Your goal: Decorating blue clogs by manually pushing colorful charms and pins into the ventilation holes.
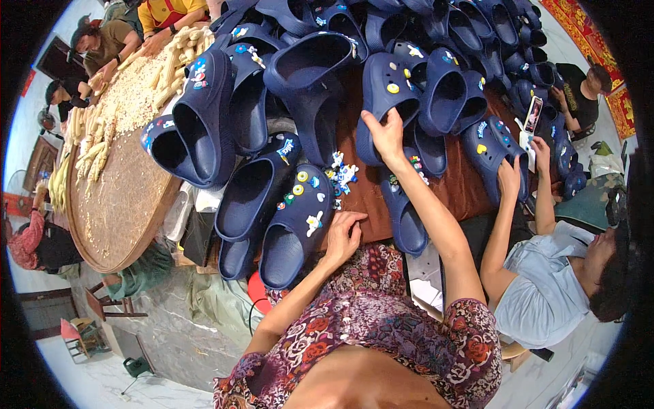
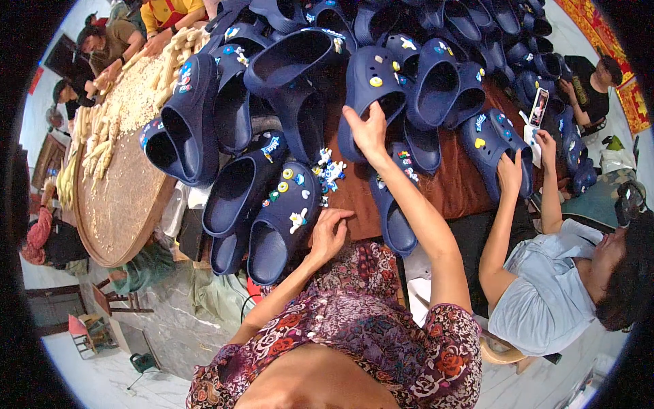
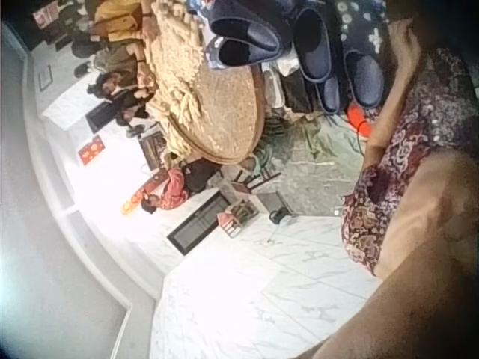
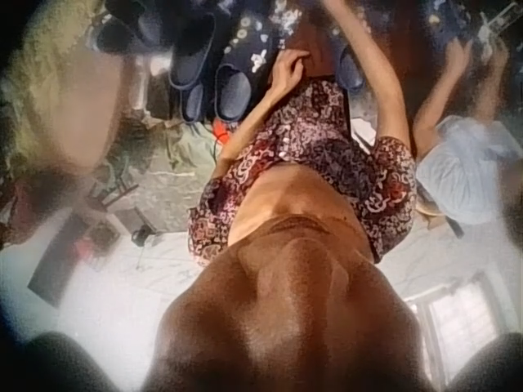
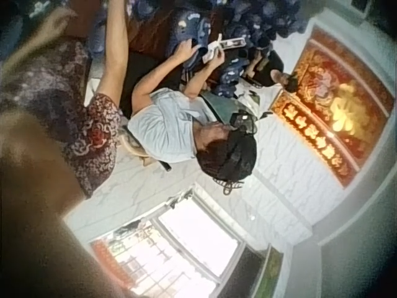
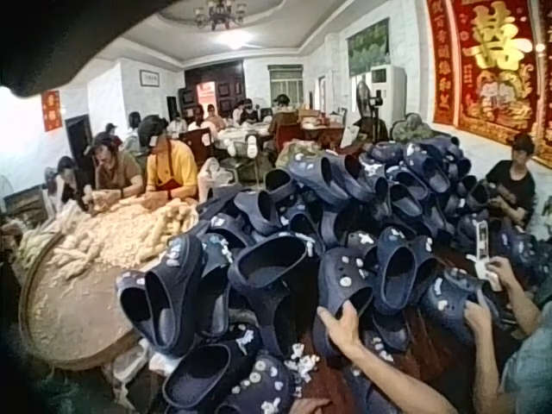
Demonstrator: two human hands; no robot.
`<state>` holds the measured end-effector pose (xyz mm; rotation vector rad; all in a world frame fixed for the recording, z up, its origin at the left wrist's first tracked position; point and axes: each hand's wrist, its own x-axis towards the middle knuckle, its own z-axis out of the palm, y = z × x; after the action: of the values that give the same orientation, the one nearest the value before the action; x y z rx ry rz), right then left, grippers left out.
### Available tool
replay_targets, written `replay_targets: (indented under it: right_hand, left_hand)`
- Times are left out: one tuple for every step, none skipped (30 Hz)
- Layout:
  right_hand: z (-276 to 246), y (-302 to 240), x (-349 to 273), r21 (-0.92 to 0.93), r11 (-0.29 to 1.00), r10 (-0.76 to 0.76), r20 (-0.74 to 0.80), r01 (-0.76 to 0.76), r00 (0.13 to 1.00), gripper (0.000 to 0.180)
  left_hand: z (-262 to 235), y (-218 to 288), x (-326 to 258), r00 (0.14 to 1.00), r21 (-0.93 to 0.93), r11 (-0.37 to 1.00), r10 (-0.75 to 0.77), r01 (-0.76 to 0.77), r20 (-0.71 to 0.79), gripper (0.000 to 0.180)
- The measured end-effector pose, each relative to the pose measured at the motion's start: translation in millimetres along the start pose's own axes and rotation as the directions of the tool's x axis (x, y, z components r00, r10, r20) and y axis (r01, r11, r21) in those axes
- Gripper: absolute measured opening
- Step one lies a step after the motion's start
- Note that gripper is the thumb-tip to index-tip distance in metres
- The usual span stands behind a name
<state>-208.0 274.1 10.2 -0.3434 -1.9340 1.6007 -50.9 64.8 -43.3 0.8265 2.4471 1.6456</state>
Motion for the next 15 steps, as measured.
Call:
replay_targets:
  right_hand:
    - [1, -4, -7, -0.117, 0.984, -0.14, -0.038, 0.135, 0.989, 0.041]
    - [-1, -8, -14, -0.176, 0.973, -0.159, -0.039, 0.15, 0.986, 0.044]
    - [-4, -16, -21, -0.178, 0.973, -0.159, -0.037, 0.15, 0.987, 0.044]
    - [-7, -23, -27, -0.231, 0.969, -0.092, 0.02, 0.094, 0.996, 0.041]
    - [-8, -29, -32, -0.286, 0.957, -0.021, 0.074, 0.041, 0.997, 0.039]
    - [-10, -31, -34, -0.365, 0.928, -0.05, 0.08, 0.076, 0.996, 0.04]
    - [-12, -29, -35, -0.367, 0.927, -0.049, 0.078, 0.074, 0.996, 0.04]
    - [-12, -26, -34, -0.383, 0.914, -0.108, 0.096, 0.137, 0.99, 0.043]
    - [-13, -22, -31, -0.398, 0.896, -0.168, 0.111, 0.199, 0.98, 0.045]
    - [-13, -19, -28, -0.399, 0.896, -0.167, 0.11, 0.198, 0.98, 0.045]
    - [-12, -16, -24, -0.438, 0.874, -0.18, 0.108, 0.21, 0.978, 0.047]
    - [-9, -12, -17, -0.474, 0.852, -0.193, 0.109, 0.222, 0.975, 0.048]
    - [-5, -10, -10, -0.472, 0.853, -0.193, 0.111, 0.223, 0.975, 0.048]
    - [1, -7, 0, -0.476, 0.845, -0.239, 0.073, 0.244, 0.968, 0.05]
    - [6, -3, 10, -0.481, 0.836, -0.282, 0.034, 0.263, 0.959, 0.052]
  left_hand:
    - [0, -1, 0, 1.0, 0.0, 1.0, 0.0, 0.0, -0.001, 0.024]
    - [0, -1, 0, 1.0, -0.001, 1.0, -0.002, 0.002, -0.001, 0.024]
    - [0, -1, 0, 1.0, 0.0, 1.0, 0.0, 0.0, -0.004, 0.024]
    - [-1, -1, -1, 1.0, 0.001, 1.0, 0.001, -0.001, -0.007, 0.023]
    - [-2, -1, -1, 1.0, 0.0, 1.0, -0.002, 0.002, -0.008, 0.023]
    - [-2, 1, 0, 1.0, -0.003, 1.0, -0.006, 0.006, -0.01, 0.023]
    - [-2, 1, 0, 1.0, -0.006, 1.0, -0.01, 0.01, -0.012, 0.023]
    - [-1, -1, -1, 1.0, 0.007, 1.0, 0.008, -0.008, -0.011, 0.023]
    - [-1, -1, 0, 1.0, 0.006, 1.0, 0.009, -0.009, -0.008, 0.023]
    - [-1, 0, -1, 1.0, 0.012, 1.0, 0.003, -0.003, 0.0, 0.024]
    - [-2, 0, -1, 1.0, 0.019, 1.0, -0.005, 0.004, 0.006, 0.025]
    - [-2, -1, -2, 1.0, 0.021, 1.0, -0.007, 0.007, 0.002, 0.025]
    - [-2, -1, -3, 1.0, 0.025, 1.0, 0.004, -0.004, -0.003, 0.026]
    - [-2, -2, -5, 1.0, 0.03, 0.999, 0.013, -0.012, -0.01, 0.027]
    - [-1, -2, -5, 1.0, 0.032, 0.999, 0.008, -0.007, -0.013, 0.027]
